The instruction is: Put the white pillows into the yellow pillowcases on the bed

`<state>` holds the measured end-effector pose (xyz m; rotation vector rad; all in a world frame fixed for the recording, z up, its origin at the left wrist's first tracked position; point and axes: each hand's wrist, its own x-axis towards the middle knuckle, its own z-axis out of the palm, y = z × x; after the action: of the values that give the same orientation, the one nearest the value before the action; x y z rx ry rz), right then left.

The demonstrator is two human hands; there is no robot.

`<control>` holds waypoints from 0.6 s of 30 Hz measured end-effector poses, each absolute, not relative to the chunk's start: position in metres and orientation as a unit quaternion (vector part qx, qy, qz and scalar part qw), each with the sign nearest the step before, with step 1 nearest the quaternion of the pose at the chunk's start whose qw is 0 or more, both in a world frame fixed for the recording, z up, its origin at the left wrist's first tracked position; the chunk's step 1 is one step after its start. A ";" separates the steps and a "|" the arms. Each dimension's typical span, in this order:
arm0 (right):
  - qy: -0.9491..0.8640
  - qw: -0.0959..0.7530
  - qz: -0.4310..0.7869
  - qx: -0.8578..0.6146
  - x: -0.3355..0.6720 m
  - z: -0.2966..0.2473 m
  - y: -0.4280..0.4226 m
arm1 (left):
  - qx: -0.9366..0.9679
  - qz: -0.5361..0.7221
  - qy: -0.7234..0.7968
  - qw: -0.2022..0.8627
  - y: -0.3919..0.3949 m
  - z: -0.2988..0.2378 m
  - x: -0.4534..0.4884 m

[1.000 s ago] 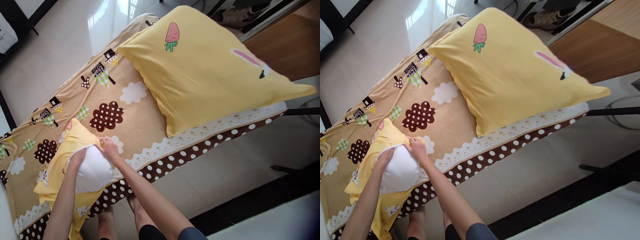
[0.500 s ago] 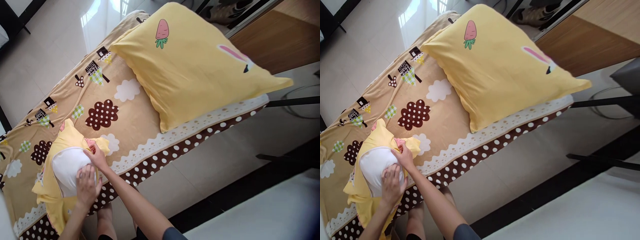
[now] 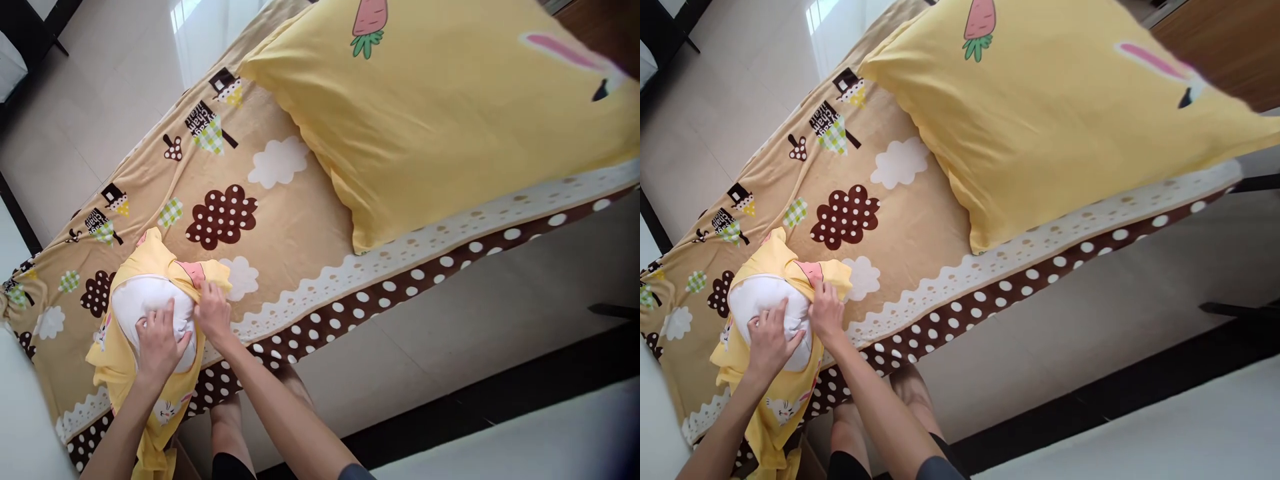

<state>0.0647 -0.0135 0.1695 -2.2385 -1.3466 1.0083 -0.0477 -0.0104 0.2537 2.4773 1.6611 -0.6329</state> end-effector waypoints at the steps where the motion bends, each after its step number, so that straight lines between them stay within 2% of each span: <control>1: -0.471 0.178 0.345 -0.792 0.068 0.167 -0.011 | 0.799 -0.245 0.548 0.037 -0.009 0.254 -0.043; 4: -0.481 0.233 0.321 -0.782 0.073 0.159 -0.014 | 0.761 -0.341 0.551 0.035 -0.007 0.254 -0.026; 7: -0.502 0.299 0.293 -0.757 0.073 0.158 -0.025 | 0.745 -0.364 0.556 0.055 -0.003 0.249 -0.017; 12: -0.516 0.391 0.258 -0.717 0.069 0.177 -0.040 | 0.788 -0.293 0.532 0.100 0.001 0.227 -0.034; 18: -0.525 0.426 0.259 -0.690 0.069 0.194 -0.046 | 0.808 -0.156 0.486 0.294 0.010 0.176 -0.046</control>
<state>0.0692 -0.0461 0.1940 -1.7241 -1.3117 0.6485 -0.0463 0.0101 0.1758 2.1517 1.2947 -0.4141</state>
